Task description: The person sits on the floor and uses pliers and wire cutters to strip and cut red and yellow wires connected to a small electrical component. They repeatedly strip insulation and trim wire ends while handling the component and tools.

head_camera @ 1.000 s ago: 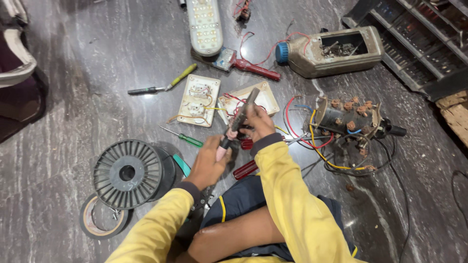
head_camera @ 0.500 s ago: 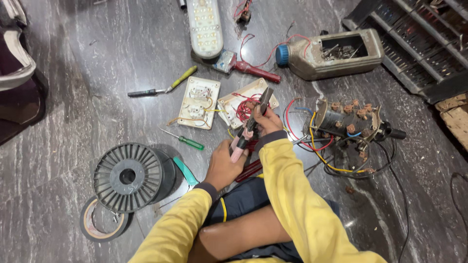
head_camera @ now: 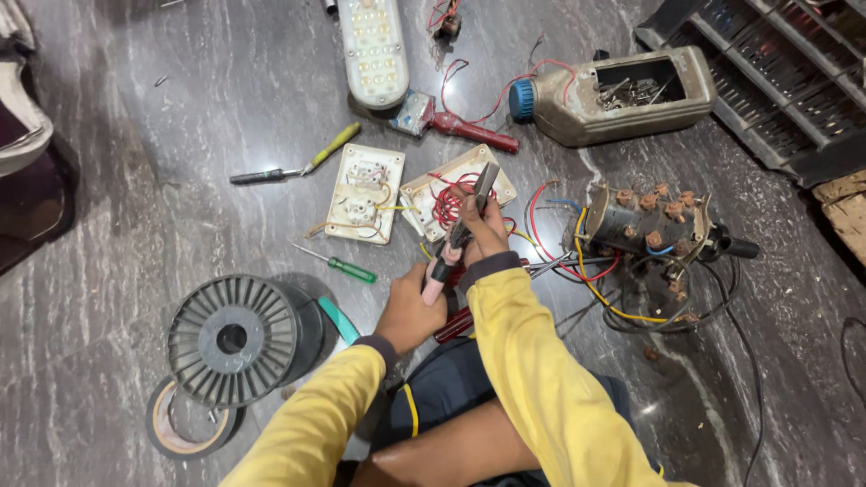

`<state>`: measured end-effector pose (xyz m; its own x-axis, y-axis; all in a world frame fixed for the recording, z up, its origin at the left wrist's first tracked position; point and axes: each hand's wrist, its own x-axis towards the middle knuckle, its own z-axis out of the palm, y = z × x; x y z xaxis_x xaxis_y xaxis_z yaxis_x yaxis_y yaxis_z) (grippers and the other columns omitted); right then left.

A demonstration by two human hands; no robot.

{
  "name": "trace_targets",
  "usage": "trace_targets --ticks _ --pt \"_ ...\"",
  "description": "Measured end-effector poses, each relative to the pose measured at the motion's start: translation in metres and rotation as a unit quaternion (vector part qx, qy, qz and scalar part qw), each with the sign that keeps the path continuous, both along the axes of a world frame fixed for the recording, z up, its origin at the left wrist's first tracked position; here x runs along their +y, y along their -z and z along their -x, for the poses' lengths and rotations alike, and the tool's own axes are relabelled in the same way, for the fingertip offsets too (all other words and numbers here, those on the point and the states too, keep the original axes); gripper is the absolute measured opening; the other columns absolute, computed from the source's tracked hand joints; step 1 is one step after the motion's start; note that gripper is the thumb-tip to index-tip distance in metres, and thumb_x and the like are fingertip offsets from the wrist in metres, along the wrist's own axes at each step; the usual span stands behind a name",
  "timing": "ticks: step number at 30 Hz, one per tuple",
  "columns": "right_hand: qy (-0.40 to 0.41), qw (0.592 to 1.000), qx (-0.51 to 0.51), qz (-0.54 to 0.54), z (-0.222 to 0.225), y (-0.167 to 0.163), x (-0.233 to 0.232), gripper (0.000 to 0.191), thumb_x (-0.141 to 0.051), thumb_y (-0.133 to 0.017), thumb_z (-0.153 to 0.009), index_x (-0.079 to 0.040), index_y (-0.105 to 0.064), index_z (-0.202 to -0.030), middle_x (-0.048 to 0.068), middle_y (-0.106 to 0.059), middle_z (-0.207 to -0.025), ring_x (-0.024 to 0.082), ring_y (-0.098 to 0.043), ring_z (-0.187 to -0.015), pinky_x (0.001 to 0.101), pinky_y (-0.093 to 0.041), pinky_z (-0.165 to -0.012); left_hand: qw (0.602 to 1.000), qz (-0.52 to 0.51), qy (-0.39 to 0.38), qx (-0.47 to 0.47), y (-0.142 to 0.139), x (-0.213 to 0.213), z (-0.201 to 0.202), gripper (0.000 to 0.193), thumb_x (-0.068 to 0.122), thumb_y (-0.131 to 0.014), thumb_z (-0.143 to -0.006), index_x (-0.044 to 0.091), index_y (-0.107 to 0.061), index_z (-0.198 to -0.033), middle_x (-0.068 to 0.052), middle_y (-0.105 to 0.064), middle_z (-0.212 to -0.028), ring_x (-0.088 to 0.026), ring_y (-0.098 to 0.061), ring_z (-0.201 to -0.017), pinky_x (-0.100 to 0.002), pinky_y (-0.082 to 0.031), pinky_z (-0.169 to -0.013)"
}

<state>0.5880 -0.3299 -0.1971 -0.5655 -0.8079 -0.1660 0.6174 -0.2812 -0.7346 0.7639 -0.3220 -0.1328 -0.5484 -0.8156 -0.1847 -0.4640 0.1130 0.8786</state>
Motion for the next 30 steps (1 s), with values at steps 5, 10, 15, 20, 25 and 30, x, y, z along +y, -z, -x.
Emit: trace_targets --ticks 5,10,15,20,25,30 --pt "0.168 0.968 0.115 -0.145 -0.044 -0.011 0.003 0.083 -0.030 -0.087 -0.075 -0.011 -0.038 -0.139 0.004 -0.050 -0.128 0.011 -0.063 -0.100 0.0309 -0.054 -0.084 1.000 0.006 -0.006 -0.002 0.013 -0.010 0.002 0.031 0.012 -0.062 -0.079 -0.003 -0.066 -0.107 -0.033 -0.069 -0.088 -0.051 -0.067 -0.092 -0.050 -0.054 -0.079" --pt "0.093 0.952 0.096 -0.275 -0.086 -0.001 0.004 0.071 -0.024 -0.095 -0.071 -0.003 -0.049 -0.121 0.007 -0.057 -0.103 0.014 -0.057 -0.083 0.0321 -0.051 -0.069 0.996 0.010 0.039 0.085 0.026 -0.020 -0.005 0.045 0.023 -0.076 -0.079 -0.007 -0.063 -0.109 -0.030 -0.072 -0.095 -0.046 -0.071 -0.099 -0.047 -0.056 -0.078" --pt "0.002 0.953 0.093 -0.287 -0.084 0.021 -0.001 0.051 -0.013 -0.093 -0.066 -0.004 -0.054 -0.096 0.003 -0.062 -0.084 0.015 -0.057 -0.071 0.0322 -0.050 -0.061 0.997 -0.018 0.059 0.045 0.022 -0.024 -0.007 0.052 0.024 -0.073 -0.083 -0.007 -0.060 -0.123 -0.029 -0.073 -0.104 -0.045 -0.069 -0.107 -0.045 -0.056 -0.086" --pt "0.012 0.947 0.083 -0.309 -0.079 0.034 -0.004 0.030 -0.008 -0.087 -0.071 -0.007 -0.060 -0.083 0.002 -0.063 -0.075 0.015 -0.057 -0.066 0.0345 -0.049 -0.060 0.993 0.012 0.085 0.086 0.005 -0.026 -0.004 0.062 0.025 -0.074 -0.081 -0.004 -0.053 -0.131 -0.030 -0.071 -0.107 -0.047 -0.067 -0.106 -0.046 -0.056 -0.085" --pt "0.016 0.914 0.132 -0.382 -0.072 0.039 -0.005 0.017 0.000 -0.077 -0.073 -0.006 -0.062 -0.079 0.005 -0.065 -0.072 0.018 -0.060 -0.065 0.0352 -0.050 -0.062 0.997 0.000 0.064 0.051 0.000 -0.026 -0.003 0.057 0.026 -0.077 -0.078 0.000 -0.057 -0.125 -0.030 -0.070 -0.108 -0.050 -0.063 -0.106 -0.049 -0.055 -0.083" --pt "0.057 0.926 0.115 -0.356 -0.076 0.045 -0.008 0.012 0.003 -0.071 -0.073 -0.004 -0.063 -0.078 0.007 -0.068 -0.074 0.019 -0.062 -0.066 0.0346 -0.050 -0.062 0.996 0.023 0.072 0.056 0.007 -0.028 -0.004 0.048 0.027 -0.075 -0.081 0.000 -0.058 -0.116 -0.030 -0.070 -0.109 -0.052 -0.063 -0.105 -0.051 -0.054 -0.084"
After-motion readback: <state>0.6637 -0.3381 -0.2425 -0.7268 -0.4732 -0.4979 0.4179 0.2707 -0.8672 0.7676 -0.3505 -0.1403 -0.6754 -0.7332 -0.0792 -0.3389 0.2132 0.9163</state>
